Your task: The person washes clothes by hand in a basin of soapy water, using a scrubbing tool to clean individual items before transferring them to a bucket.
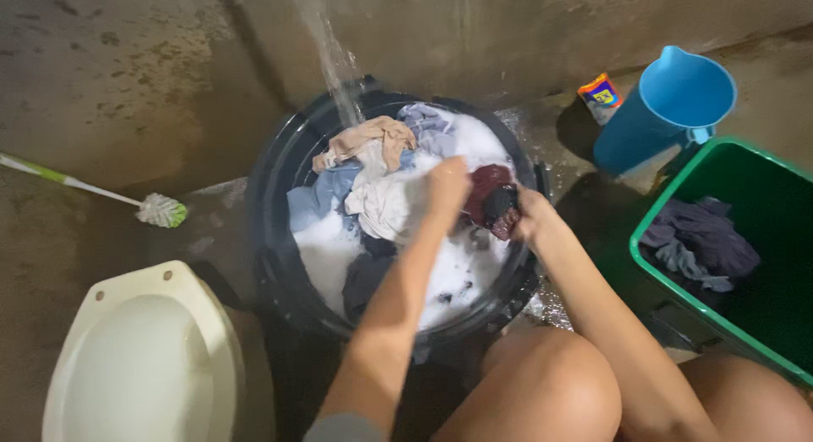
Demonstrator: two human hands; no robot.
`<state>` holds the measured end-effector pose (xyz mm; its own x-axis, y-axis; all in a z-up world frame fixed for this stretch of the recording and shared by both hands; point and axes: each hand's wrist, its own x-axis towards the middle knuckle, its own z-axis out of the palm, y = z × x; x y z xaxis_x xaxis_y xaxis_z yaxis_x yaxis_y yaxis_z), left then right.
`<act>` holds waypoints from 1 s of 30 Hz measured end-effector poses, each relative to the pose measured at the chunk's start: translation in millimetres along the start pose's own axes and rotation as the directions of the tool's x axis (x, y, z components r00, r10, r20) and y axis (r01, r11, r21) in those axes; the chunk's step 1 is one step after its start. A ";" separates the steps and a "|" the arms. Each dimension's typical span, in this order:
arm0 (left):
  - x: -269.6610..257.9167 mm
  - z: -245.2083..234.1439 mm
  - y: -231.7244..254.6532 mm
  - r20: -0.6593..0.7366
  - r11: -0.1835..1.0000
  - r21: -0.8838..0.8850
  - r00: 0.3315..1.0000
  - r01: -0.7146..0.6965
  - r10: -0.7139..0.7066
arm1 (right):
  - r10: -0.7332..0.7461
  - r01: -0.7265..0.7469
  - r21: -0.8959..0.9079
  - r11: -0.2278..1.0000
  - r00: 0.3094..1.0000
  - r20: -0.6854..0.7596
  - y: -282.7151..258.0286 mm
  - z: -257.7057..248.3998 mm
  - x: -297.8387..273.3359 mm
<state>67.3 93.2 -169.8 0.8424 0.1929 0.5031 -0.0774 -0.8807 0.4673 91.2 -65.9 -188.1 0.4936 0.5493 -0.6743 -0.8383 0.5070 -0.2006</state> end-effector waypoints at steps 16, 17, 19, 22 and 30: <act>24.0 -119.8 42.6 0.168 0.891 -0.437 0.984 0.122 -0.052 | -0.109 0.211 -0.712 0.670 0.976 0.186 -13.9 65.0 -98.8; 36.1 -123.5 39.9 0.183 0.826 -0.540 0.980 0.163 -0.073 | -0.119 0.187 -0.776 0.602 0.982 0.144 -18.3 69.4 -100.8; 59.2 -136.3 38.7 0.300 0.569 -0.750 0.940 0.337 -0.161 | -0.170 0.107 -0.925 0.365 0.984 0.046 -26.3 72.3 -103.6; 82.8 -162.3 50.9 0.511 0.035 -0.858 0.859 0.512 -0.041 | -0.190 0.027 -0.995 0.097 0.982 0.008 -36.2 58.2 -92.4; 76.9 -202.7 108.5 0.324 -0.399 -0.795 0.877 0.456 0.355 | -0.113 0.328 -0.543 -0.773 0.771 0.627 -27.1 20.9 -23.4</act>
<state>15.5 100.1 67.0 0.8841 -0.2839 0.3712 -0.0091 0.7837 0.6211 107.2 -78.6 -152.0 0.6205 0.7825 -0.0517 0.6841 -0.5724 -0.4521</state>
